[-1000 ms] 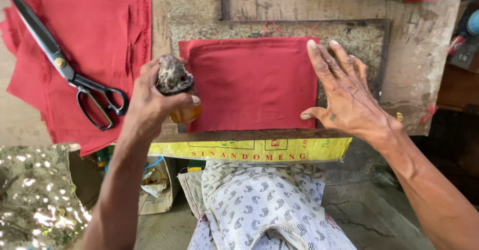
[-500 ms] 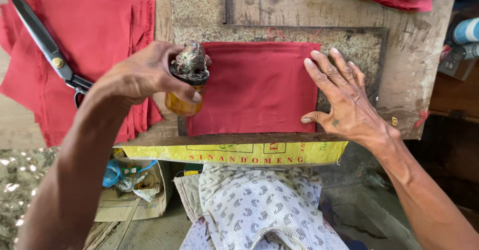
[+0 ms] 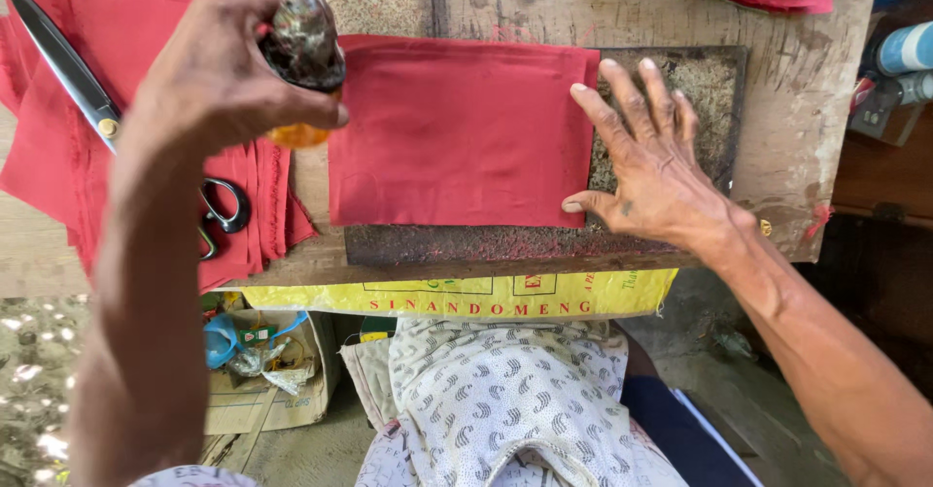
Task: The person folds a red cloth on a wooden board, applies a liquid from a bottle, and smooths the edges with a cylindrical tool. They repeat this process for multiple pieces, stacking the finished items on the right side of the table.
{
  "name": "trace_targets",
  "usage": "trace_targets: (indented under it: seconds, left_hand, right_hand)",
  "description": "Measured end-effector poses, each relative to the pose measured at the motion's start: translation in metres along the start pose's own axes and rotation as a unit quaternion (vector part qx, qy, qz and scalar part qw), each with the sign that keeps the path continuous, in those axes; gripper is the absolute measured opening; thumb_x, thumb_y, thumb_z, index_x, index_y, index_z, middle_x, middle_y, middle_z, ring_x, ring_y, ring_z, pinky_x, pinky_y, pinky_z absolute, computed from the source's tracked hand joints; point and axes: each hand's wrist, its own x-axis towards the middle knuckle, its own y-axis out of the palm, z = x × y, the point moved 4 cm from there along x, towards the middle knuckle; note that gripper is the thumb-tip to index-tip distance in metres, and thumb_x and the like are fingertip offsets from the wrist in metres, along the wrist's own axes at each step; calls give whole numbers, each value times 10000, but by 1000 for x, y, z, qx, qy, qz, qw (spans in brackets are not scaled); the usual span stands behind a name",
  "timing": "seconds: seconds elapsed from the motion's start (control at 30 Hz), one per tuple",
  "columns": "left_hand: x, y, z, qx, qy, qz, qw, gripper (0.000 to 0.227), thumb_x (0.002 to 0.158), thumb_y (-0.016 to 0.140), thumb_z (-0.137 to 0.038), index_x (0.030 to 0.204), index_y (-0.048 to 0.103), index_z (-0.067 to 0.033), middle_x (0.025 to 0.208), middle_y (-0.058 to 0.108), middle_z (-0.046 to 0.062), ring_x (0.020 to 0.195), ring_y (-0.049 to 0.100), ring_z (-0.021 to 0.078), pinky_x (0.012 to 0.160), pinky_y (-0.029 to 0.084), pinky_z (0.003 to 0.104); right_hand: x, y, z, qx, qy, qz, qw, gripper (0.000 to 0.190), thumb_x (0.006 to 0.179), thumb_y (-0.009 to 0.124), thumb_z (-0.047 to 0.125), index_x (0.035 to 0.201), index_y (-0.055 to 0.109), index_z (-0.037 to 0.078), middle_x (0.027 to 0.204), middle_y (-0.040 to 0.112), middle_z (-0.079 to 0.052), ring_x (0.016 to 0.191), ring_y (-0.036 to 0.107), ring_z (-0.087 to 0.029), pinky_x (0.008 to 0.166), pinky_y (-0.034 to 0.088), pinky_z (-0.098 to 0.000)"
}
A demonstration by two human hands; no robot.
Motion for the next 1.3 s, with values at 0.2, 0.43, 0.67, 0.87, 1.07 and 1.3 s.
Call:
trace_targets:
  seconds: [0.2, 0.43, 0.67, 0.87, 1.07, 1.3]
  left_hand:
    - [-14, 119, -79, -344, 156, -40, 925, 541, 840, 882, -117, 1298, 595, -109, 1214, 679, 94, 1095, 733, 224, 932, 629, 346]
    - [0, 199, -75, -301, 190, -28, 934, 553, 794, 775, 16, 1304, 590, -86, 1222, 645, 120, 1160, 654, 302, 1032, 551, 406]
    - [-35, 186, -115, -292, 193, -43, 936, 611, 644, 773, 7, 1221, 585, -68, 1146, 630, 155, 1120, 603, 326, 1003, 481, 437]
    - [-15, 187, -113, -276, 159, -195, 928, 508, 798, 799, -29, 1260, 595, -80, 1204, 663, 146, 1155, 632, 298, 1035, 521, 451]
    - [-23, 205, -123, -299, 167, 0, 940, 548, 723, 719, 25, 1248, 601, -78, 1136, 656, 146, 1093, 632, 306, 974, 545, 448]
    - [-26, 191, -122, -294, 205, -62, 931, 547, 696, 739, 26, 1221, 613, -59, 1119, 658, 155, 1091, 619, 302, 994, 501, 443]
  right_hand:
    - [3, 6, -17, 22, -47, -34, 998, 1151, 682, 726, 767, 1575, 229, 237, 1624, 129, -183, 1501, 29, -432, 1135, 69, -735]
    - [24, -17, -33, 95, -22, -88, 991, 302, 1008, 644, 295, 1298, 704, 234, 1372, 531, -79, 1286, 442, -308, 1123, 388, -523]
    - [50, -11, -26, 175, -7, -207, 963, 273, 711, 880, 208, 950, 758, 152, 1021, 552, -52, 1004, 525, -276, 942, 426, -413]
    - [56, -10, -35, 171, -15, -190, 967, 283, 704, 903, 207, 937, 763, 129, 989, 546, -50, 987, 525, -253, 949, 381, -433]
    - [54, -11, -37, 167, -4, -181, 969, 250, 734, 891, 199, 939, 763, 132, 1009, 542, -53, 1017, 519, -249, 986, 371, -434]
    - [55, -19, -28, 153, -8, -171, 973, 289, 715, 891, 206, 947, 734, 135, 1023, 557, -57, 1028, 523, -263, 997, 370, -459]
